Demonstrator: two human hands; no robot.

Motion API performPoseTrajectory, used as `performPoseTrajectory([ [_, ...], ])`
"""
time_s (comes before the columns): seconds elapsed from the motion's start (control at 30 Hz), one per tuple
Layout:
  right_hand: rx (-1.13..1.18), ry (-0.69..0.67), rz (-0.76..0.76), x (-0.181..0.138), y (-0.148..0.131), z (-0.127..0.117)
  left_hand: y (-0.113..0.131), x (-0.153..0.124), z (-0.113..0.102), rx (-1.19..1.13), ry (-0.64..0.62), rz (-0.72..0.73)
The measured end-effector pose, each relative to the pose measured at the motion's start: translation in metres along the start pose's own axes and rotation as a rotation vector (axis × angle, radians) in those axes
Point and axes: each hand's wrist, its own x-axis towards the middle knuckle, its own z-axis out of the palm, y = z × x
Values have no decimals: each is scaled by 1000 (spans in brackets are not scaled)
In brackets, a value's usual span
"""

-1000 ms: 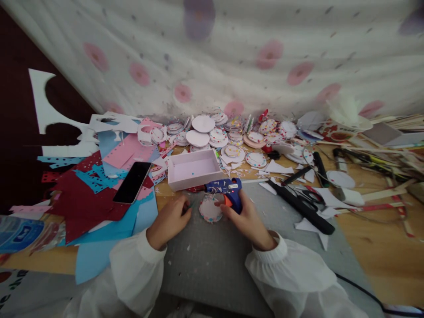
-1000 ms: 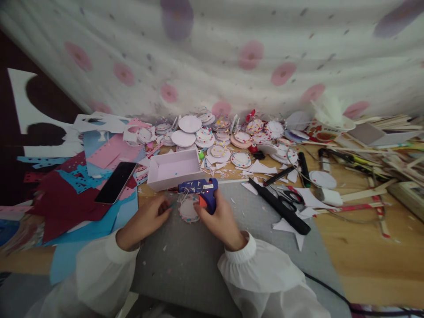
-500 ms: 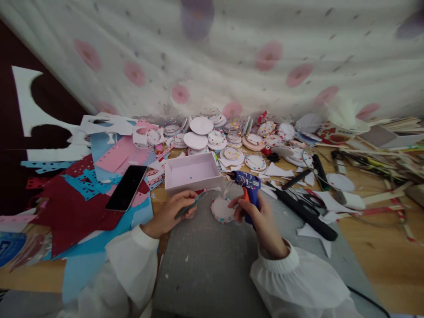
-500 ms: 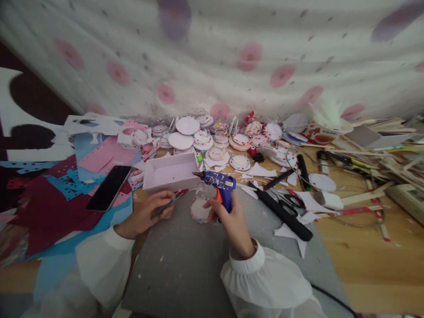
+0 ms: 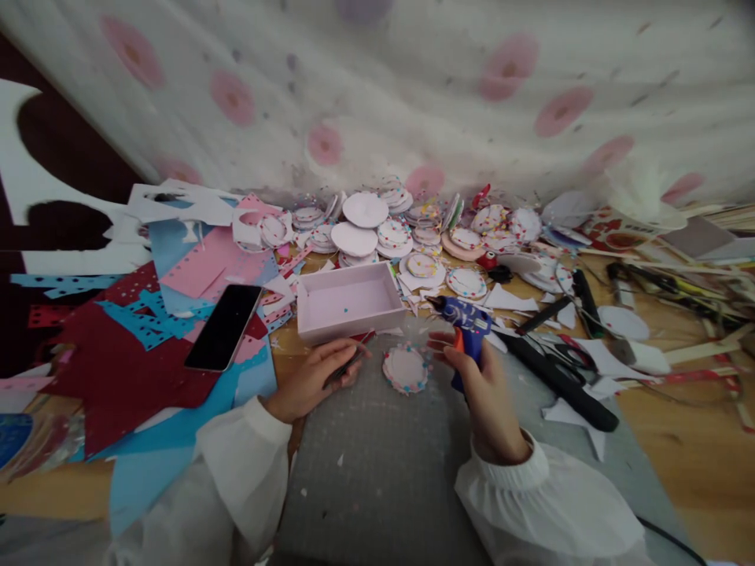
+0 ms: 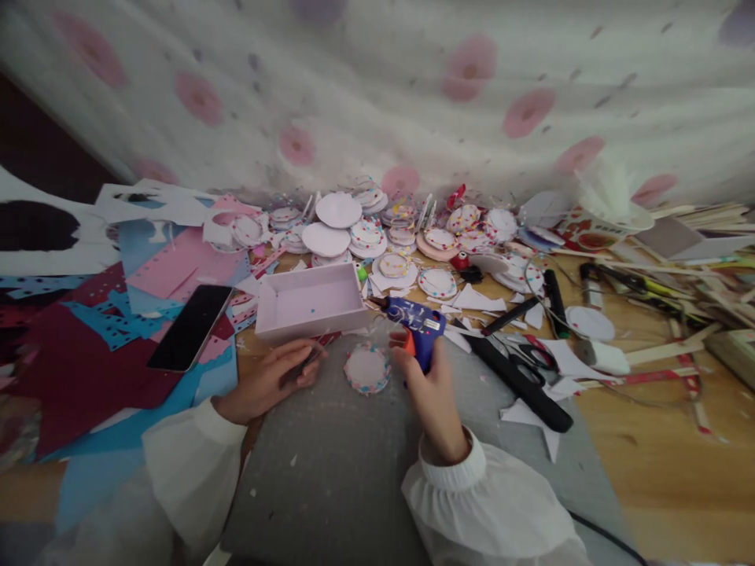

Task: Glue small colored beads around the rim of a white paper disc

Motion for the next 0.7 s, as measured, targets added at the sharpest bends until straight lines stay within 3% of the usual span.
performPoseTrajectory([
  [0.13, -33, -197, 106, -4, 3, 7, -2, 1, -1, -42, -9, 11],
  [0.23, -28, -285, 105, -8, 5, 9, 0, 1, 0, -52, -25, 10],
  [0.3, -29, -266, 72, -9, 5, 7, 1, 0, 0, -36, -34, 7],
  [0.43, -127, -35, -117, -7, 2, 3, 1, 0, 0, 44, -46, 3],
  [0.5, -145, 9, -179, -7, 2, 3, 0, 0, 0, 69, -56, -2],
  [0.6, -134, -72, -128, -11, 6, 8, 0, 0, 0, 83, -53, -10],
  [0.7, -71, -235, -7, -17, 10, 15, 3, -2, 2, 81, -44, -14],
])
